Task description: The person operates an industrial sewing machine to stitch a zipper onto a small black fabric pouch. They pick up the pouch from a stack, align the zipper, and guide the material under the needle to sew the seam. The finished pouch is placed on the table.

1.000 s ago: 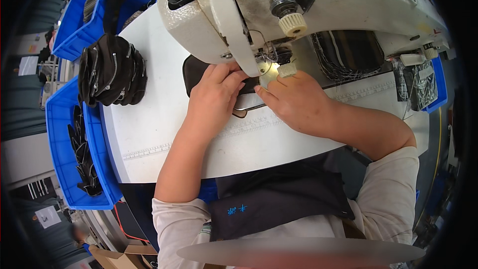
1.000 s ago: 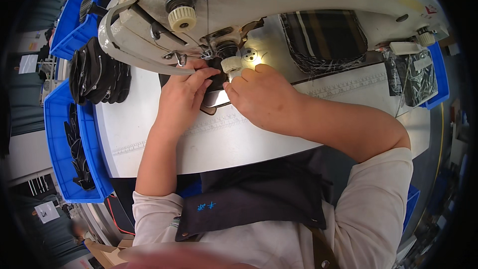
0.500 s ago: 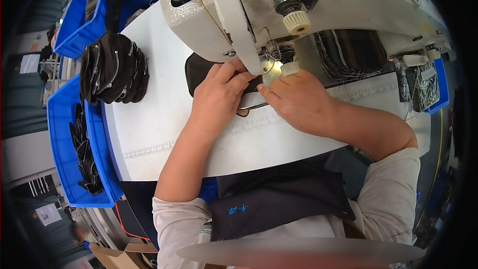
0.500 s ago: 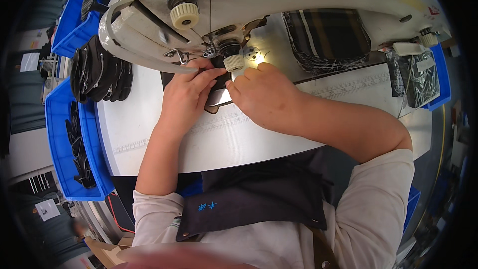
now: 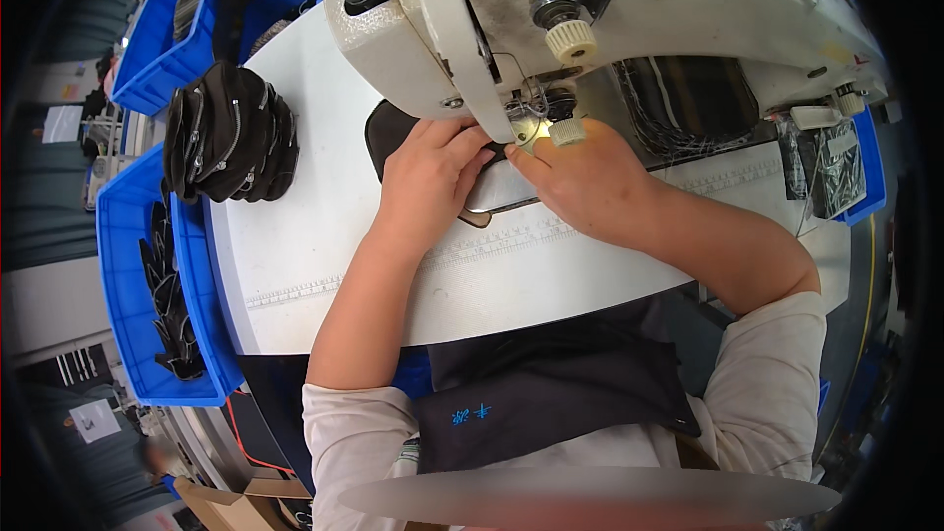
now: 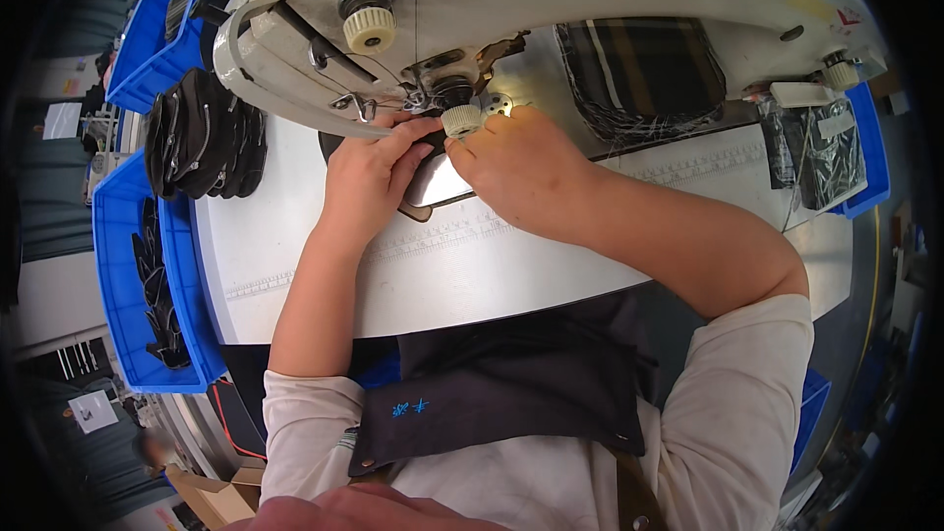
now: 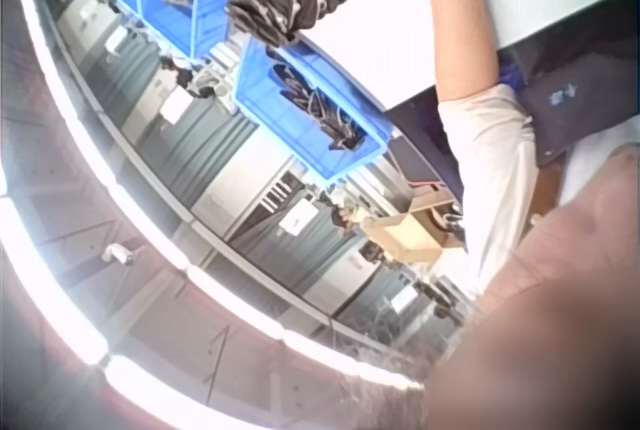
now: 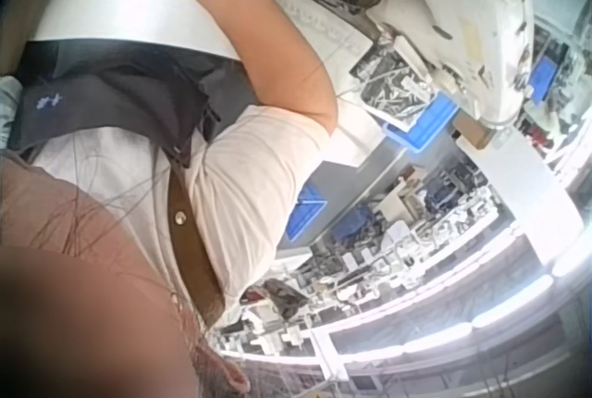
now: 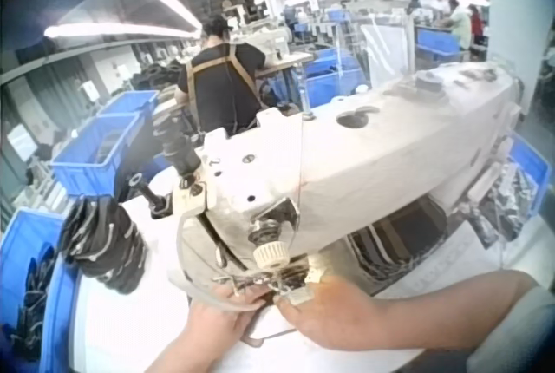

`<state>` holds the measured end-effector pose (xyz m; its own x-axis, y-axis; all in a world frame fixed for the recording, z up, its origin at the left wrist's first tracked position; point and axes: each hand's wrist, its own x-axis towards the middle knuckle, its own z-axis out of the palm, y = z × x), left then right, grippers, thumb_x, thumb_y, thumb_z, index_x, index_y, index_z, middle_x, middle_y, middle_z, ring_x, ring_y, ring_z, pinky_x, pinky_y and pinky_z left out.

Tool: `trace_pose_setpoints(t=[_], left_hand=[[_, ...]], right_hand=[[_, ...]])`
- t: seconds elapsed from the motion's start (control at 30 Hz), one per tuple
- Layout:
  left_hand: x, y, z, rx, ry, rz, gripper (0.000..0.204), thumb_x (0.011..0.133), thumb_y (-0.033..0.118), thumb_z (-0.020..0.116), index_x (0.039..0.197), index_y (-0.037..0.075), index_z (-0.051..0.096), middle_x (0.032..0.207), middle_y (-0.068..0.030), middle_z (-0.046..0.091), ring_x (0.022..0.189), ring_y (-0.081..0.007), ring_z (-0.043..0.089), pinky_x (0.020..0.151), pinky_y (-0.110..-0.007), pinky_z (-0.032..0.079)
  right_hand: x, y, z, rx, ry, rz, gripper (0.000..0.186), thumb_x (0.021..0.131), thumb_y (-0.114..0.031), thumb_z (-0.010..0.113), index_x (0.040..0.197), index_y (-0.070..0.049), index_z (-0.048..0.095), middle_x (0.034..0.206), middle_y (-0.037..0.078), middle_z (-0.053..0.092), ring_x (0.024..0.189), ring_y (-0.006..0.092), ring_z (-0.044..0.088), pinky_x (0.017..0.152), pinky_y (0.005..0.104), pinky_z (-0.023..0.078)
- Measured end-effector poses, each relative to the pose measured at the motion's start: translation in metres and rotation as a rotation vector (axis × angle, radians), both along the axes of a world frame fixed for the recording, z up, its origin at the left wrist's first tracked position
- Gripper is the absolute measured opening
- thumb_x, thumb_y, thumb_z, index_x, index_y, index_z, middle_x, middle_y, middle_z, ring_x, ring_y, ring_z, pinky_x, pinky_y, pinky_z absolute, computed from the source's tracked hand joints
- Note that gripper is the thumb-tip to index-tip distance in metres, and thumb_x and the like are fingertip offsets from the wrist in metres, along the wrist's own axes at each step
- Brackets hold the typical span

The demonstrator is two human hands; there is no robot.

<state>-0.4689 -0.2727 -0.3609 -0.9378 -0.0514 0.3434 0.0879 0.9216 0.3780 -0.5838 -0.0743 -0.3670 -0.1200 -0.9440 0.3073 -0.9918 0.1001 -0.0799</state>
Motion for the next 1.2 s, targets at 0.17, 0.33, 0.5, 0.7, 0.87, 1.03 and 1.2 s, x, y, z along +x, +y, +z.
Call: trace_pose_setpoints(t=[0.17,0.33,0.5,0.7,0.87,1.03,1.2], left_hand=[[-0.005,-0.004,-0.005,0.073,-0.095,0.077,0.020,0.094,0.015,0.072,0.113,0.010,0.076,0.106,-0.0087,0.073,0.096,-0.0307,0.069,0.081,-0.040,0.055],[-0.009,-0.010,-0.006,0.205,-0.193,0.131,0.018,0.095,0.020,0.072,0.109,0.008,0.076,0.109,-0.0083,0.073,0.102,-0.0297,0.069,0.086,-0.039,0.055],[-0.007,-0.009,-0.003,0.237,-0.130,0.097,0.021,0.095,0.022,0.073,0.111,0.008,0.075,0.109,-0.0076,0.072,0.101,-0.0300,0.069,0.086,-0.039,0.055],[0.003,0.009,0.012,0.156,-0.049,0.094,0.028,0.091,0.015,0.071,0.118,0.009,0.070,0.110,-0.0107,0.070,0.104,-0.0318,0.067,0.087,-0.040,0.054],[0.002,0.008,-0.007,0.017,0.070,0.138,0.027,0.087,0.008,0.065,0.113,0.011,0.069,0.108,-0.0046,0.070,0.100,-0.0265,0.067,0.083,-0.040,0.057],[0.001,0.013,-0.008,-0.008,0.127,0.164,0.021,0.088,0.011,0.068,0.108,0.011,0.071,0.102,-0.0020,0.069,0.092,-0.0255,0.066,0.079,-0.039,0.057],[-0.007,0.011,-0.011,-0.071,0.133,0.135,0.017,0.086,0.016,0.073,0.102,0.011,0.071,0.094,-0.0009,0.067,0.088,-0.0253,0.065,0.077,-0.039,0.056]], right_hand=[[-0.002,-0.002,-0.004,0.003,-0.008,-0.006,0.022,0.084,-0.012,0.068,0.105,-0.006,0.069,0.080,0.004,0.069,0.081,0.0228,0.070,0.071,0.0385,0.052],[-0.010,-0.013,-0.005,0.035,-0.087,-0.071,0.024,0.087,-0.012,0.067,0.111,-0.009,0.067,0.075,0.004,0.067,0.070,0.0239,0.069,0.060,0.0392,0.052],[-0.008,-0.030,-0.035,-0.217,-0.457,-0.137,0.020,0.089,-0.013,0.067,0.108,-0.009,0.063,0.072,0.003,0.065,0.064,0.0256,0.067,0.058,0.0373,0.052],[-0.008,-0.027,-0.021,-0.104,0.060,-0.198,0.006,0.092,-0.016,0.068,0.094,-0.011,0.064,0.077,0.003,0.067,0.067,0.0275,0.070,0.056,0.0399,0.056],[-0.010,-0.031,-0.021,-0.253,0.013,-0.160,0.012,0.084,-0.013,0.072,0.090,-0.011,0.062,0.071,0.004,0.065,0.062,0.0274,0.068,0.056,0.0391,0.055],[-0.007,-0.030,-0.017,-0.320,-0.025,-0.156,0.010,0.084,-0.014,0.072,0.086,-0.012,0.062,0.072,0.005,0.066,0.065,0.0289,0.069,0.057,0.0405,0.056],[-0.012,-0.030,-0.020,-0.269,-0.044,-0.111,0.009,0.084,-0.015,0.072,0.086,-0.012,0.064,0.073,0.005,0.067,0.066,0.0289,0.069,0.058,0.0418,0.056]])
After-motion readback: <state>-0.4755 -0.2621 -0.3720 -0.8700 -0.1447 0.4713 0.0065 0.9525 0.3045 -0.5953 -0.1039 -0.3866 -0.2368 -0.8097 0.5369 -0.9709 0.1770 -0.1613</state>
